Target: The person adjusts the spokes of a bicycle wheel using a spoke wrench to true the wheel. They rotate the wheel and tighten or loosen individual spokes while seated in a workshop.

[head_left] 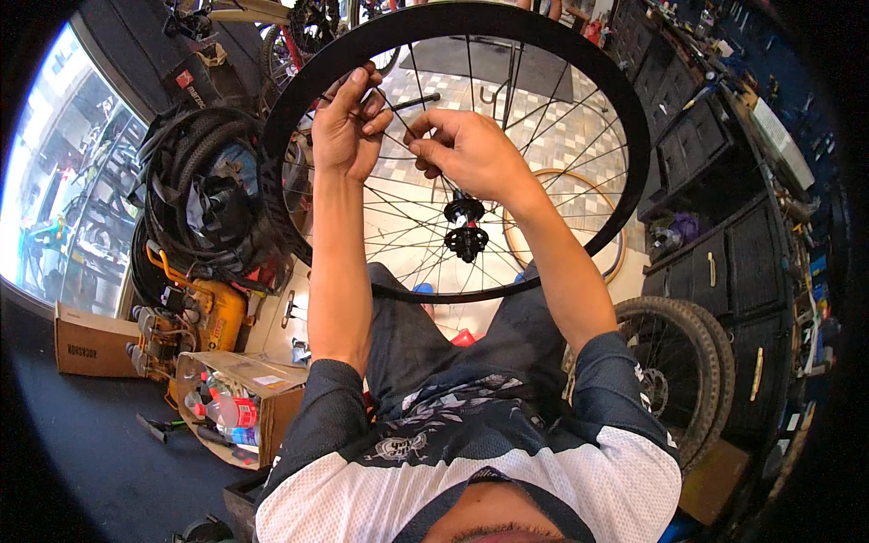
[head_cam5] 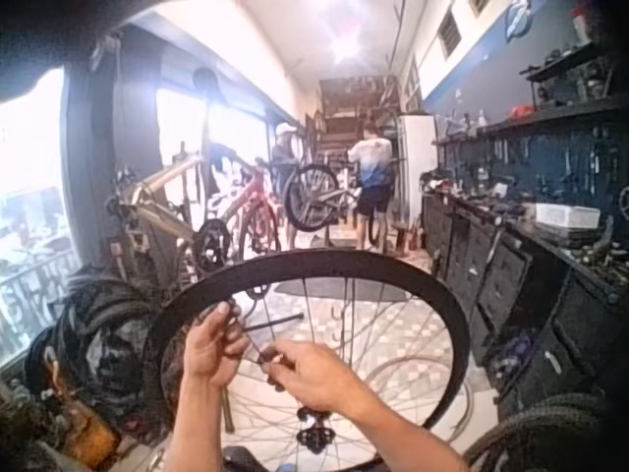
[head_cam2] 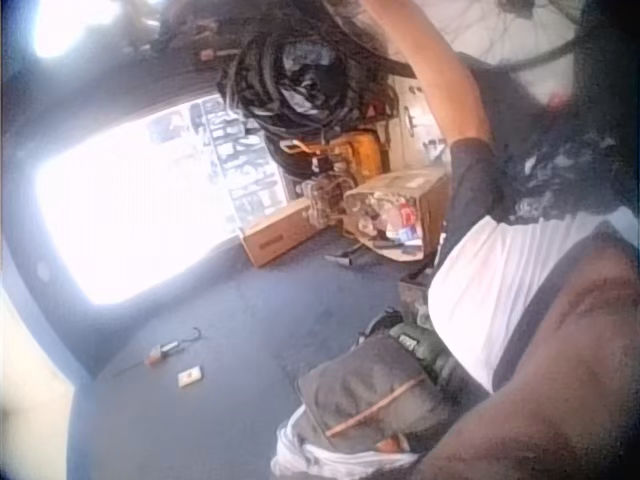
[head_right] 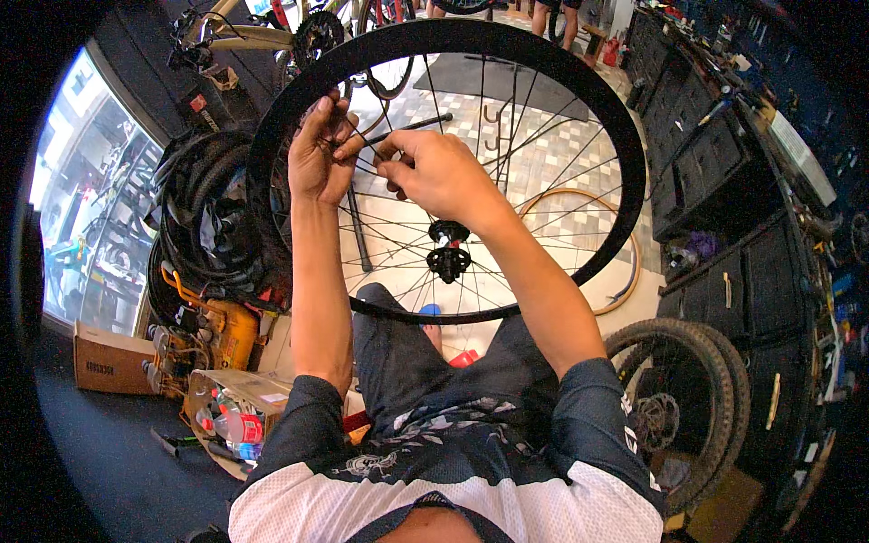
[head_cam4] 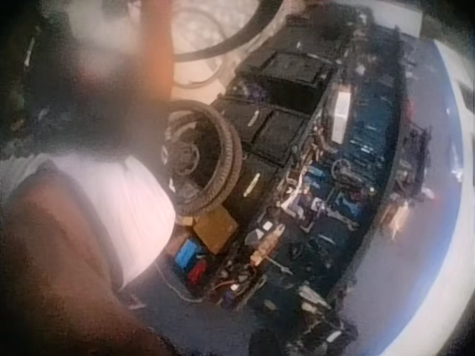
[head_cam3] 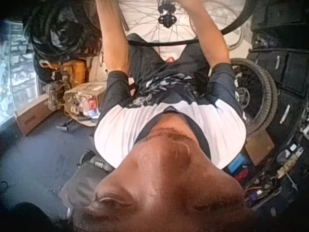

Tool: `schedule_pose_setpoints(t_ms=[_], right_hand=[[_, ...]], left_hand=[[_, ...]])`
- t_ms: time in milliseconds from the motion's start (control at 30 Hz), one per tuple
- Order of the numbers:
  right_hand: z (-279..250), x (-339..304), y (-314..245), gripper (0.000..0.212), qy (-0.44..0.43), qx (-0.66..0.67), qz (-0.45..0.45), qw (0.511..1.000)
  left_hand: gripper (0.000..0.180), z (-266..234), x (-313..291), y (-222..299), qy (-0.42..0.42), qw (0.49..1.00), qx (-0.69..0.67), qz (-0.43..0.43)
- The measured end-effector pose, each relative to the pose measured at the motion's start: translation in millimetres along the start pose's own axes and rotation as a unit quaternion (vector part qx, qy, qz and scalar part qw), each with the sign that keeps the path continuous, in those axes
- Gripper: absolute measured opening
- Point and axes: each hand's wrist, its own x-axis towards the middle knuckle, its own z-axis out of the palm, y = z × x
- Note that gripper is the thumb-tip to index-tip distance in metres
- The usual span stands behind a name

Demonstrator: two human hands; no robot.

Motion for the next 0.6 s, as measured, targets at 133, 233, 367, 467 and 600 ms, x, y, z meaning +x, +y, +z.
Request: schedule_pose_setpoints(t_ms=[133,233,367,467,600], right_hand=[[-1.8,-7.2,-18.4,0.024,0.039,-0.139,-0.014,0.989],[-4.9,-8.2,-23.6,0.027,0.031,-0.159,0.006,0.987],[1.8,-4.2,4.3,0.025,-0.046,0.117,-0.009,0.992],[-2.6,-2.7,5.7,0.021,-0.092,0.075,-0.032,0.992],[-7.3,-3.2,0.4,0.023,-0.05,-0.009,-0.038,0.998]], left_hand=[[0.019,2.5,-2.5,2.5,-0.003,1.0,-0.007,-0.001],[0.018,5.2,-3.0,2.0,0.001,1.0,-0.007,0.005],[0.021,7.3,-4.0,1.2,0.008,1.0,0.023,-0.001],[0.022,3.8,-3.6,2.1,0.009,1.0,0.015,-0.004],[0.022,6.0,-5.7,3.3,0.023,1.0,0.009,-0.002]])
